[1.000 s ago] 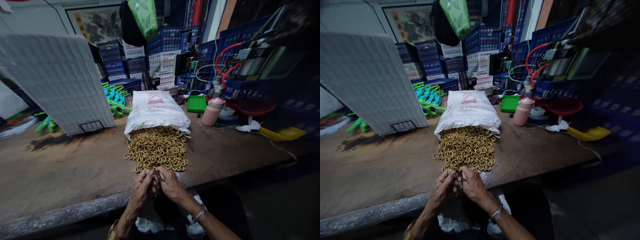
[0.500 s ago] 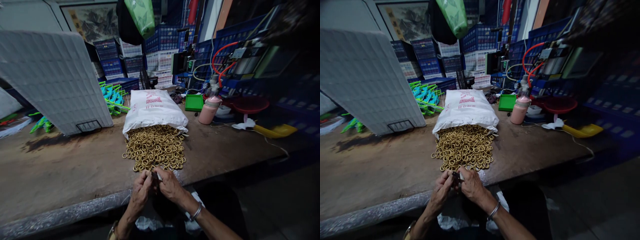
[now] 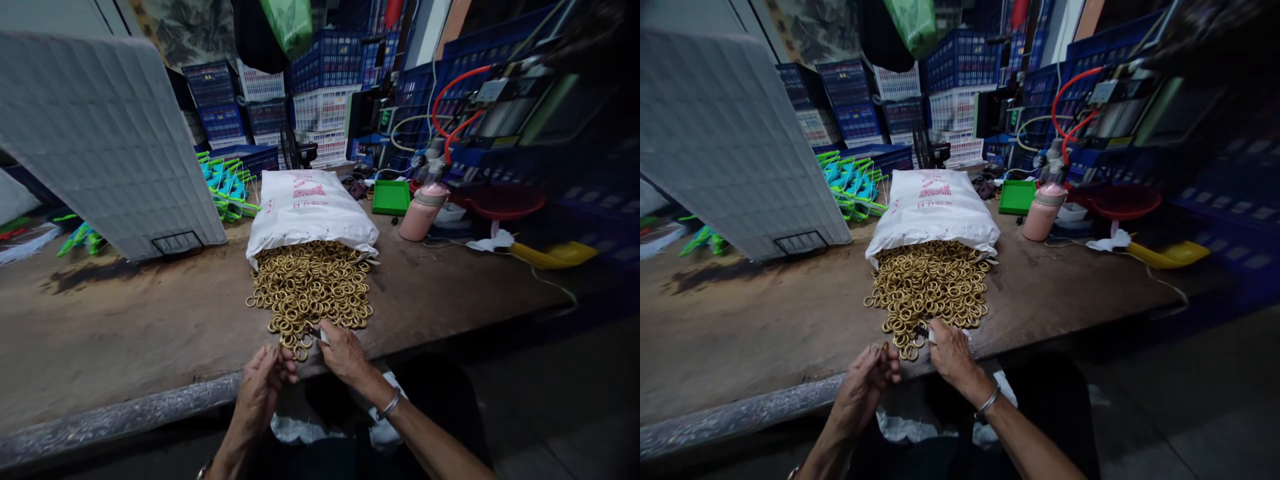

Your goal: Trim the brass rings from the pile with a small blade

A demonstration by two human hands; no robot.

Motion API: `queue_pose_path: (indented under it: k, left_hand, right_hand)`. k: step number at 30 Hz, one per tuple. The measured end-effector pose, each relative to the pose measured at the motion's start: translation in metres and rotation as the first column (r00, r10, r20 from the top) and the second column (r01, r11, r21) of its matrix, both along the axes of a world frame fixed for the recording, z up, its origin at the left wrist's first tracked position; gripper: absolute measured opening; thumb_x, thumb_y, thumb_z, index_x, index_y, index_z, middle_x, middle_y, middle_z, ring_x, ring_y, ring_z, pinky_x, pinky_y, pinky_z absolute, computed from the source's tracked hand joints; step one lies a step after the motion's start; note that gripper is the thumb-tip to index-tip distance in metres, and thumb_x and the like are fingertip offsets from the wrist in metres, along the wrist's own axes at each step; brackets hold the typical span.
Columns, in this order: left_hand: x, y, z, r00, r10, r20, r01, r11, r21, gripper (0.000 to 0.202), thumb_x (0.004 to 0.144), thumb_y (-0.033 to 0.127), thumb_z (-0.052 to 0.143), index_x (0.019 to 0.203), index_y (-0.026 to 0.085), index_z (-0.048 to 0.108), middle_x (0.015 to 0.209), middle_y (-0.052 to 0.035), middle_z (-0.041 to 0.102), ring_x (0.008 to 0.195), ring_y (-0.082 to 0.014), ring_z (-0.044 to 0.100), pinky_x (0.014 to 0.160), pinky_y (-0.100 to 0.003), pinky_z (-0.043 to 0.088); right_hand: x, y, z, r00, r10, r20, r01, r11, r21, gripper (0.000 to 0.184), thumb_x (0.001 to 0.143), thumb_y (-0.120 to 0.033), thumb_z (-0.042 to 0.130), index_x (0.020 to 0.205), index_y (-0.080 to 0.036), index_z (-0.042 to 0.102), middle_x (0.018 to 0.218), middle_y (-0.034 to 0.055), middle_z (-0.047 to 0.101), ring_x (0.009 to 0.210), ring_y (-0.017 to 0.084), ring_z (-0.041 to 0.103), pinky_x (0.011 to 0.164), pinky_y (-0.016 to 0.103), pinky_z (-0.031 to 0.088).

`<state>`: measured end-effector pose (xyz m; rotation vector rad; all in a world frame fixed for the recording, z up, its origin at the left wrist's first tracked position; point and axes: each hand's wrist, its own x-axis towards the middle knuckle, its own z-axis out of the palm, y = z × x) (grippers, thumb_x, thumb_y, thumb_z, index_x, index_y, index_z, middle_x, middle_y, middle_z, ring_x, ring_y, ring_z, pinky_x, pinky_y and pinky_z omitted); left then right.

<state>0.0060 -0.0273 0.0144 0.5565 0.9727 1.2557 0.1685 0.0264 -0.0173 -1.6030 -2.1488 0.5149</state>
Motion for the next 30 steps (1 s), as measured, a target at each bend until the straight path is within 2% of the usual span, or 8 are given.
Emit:
queue_pose_path:
  k: [3, 5, 11, 15, 19, 25, 28, 30]
  left_hand:
    - [-0.008, 0.002, -0.003, 0.997, 0.057, 0.044, -0.055, 0.997, -0.054, 0.024, 0.065, 0.032, 0.068, 0.072, 0.013, 0.055, 0.071, -0.0036, 0.061, 0.057, -0.0122, 0.055, 0.048, -0.022, 0.043]
    - [-0.010, 0.001, -0.003, 0.996, 0.048, 0.076, -0.043, 0.996, -0.072, 0.024, 0.065, 0.029, 0.069, 0.075, 0.015, 0.053, 0.070, -0.0025, 0.061, 0.056, -0.0121, 0.056, 0.047, -0.022, 0.043]
    - [-0.011, 0.000, -0.003, 0.979, -0.001, 0.206, 0.022, 0.995, -0.099, 0.033, 0.064, 0.020, 0.068, 0.093, 0.017, 0.053, 0.072, -0.0012, 0.060, 0.059, -0.0105, 0.055, 0.049, -0.020, 0.042]
    - [-0.010, 0.001, -0.005, 0.953, 0.011, 0.302, 0.042, 0.985, -0.169, 0.019, 0.066, 0.022, 0.067, 0.079, 0.014, 0.056, 0.072, -0.0014, 0.058, 0.060, -0.0095, 0.054, 0.048, -0.018, 0.041]
    - [-0.005, 0.003, -0.009, 0.939, 0.045, 0.340, 0.032, 0.975, -0.218, 0.023, 0.063, 0.025, 0.071, 0.070, 0.014, 0.052, 0.065, 0.0013, 0.055, 0.054, -0.0072, 0.050, 0.041, -0.015, 0.034]
    - [0.010, 0.010, -0.012, 0.934, 0.006, 0.358, 0.068, 0.979, -0.194, 0.038, 0.060, 0.031, 0.073, 0.063, 0.017, 0.038, 0.049, 0.0101, 0.034, 0.037, -0.0010, 0.028, 0.035, -0.013, 0.018]
    - [0.017, 0.014, -0.012, 0.957, -0.031, 0.289, 0.077, 0.986, -0.148, 0.039, 0.061, 0.033, 0.072, 0.064, 0.019, 0.036, 0.048, 0.0111, 0.029, 0.036, -0.0012, 0.023, 0.034, -0.013, 0.016]
    - [0.021, 0.016, -0.013, 0.981, -0.059, 0.183, 0.078, 0.992, -0.099, 0.035, 0.064, 0.037, 0.069, 0.070, 0.019, 0.040, 0.048, 0.0108, 0.032, 0.036, -0.0023, 0.026, 0.034, -0.013, 0.020]
  right_hand:
    - [-0.009, -0.005, 0.004, 0.999, -0.024, 0.049, 0.024, 1.000, 0.003, 0.009, 0.080, -0.023, 0.048, 0.088, -0.020, 0.051, 0.082, 0.0019, 0.061, 0.076, 0.015, 0.055, 0.062, 0.023, 0.030]
    - [-0.015, -0.007, 0.006, 0.994, -0.059, 0.095, 0.060, 0.998, -0.006, 0.012, 0.082, -0.030, 0.047, 0.090, -0.020, 0.050, 0.086, 0.0034, 0.062, 0.079, 0.017, 0.056, 0.064, 0.025, 0.030]
    - [-0.024, -0.007, 0.002, 0.974, -0.109, 0.196, 0.114, 0.993, -0.014, 0.015, 0.081, -0.020, 0.044, 0.095, -0.020, 0.049, 0.092, 0.0048, 0.061, 0.084, 0.020, 0.055, 0.067, 0.028, 0.030]
    - [-0.024, -0.003, -0.001, 0.968, -0.091, 0.234, 0.095, 0.995, -0.007, 0.016, 0.079, -0.015, 0.041, 0.093, -0.018, 0.048, 0.090, 0.0056, 0.061, 0.082, 0.020, 0.056, 0.065, 0.028, 0.029]
    - [-0.022, -0.001, -0.001, 0.967, -0.079, 0.242, 0.081, 0.997, 0.003, 0.015, 0.078, -0.015, 0.041, 0.092, -0.017, 0.048, 0.086, 0.0058, 0.060, 0.078, 0.020, 0.056, 0.063, 0.028, 0.028]
    - [-0.011, 0.003, 0.004, 0.992, -0.025, 0.124, 0.029, 0.999, -0.034, 0.014, 0.075, -0.012, 0.042, 0.087, -0.017, 0.048, 0.078, 0.0036, 0.058, 0.071, 0.015, 0.052, 0.060, 0.025, 0.027]
    - [-0.006, 0.012, 0.007, 0.998, -0.056, -0.030, 0.054, 0.996, -0.066, 0.010, 0.073, -0.012, 0.042, 0.078, -0.018, 0.046, 0.068, 0.0003, 0.054, 0.063, 0.013, 0.047, 0.057, 0.023, 0.026]
    - [-0.004, 0.018, 0.010, 0.979, -0.090, -0.183, 0.068, 0.990, -0.126, 0.006, 0.074, -0.015, 0.041, 0.070, -0.018, 0.045, 0.063, -0.0011, 0.050, 0.060, 0.012, 0.044, 0.055, 0.022, 0.027]
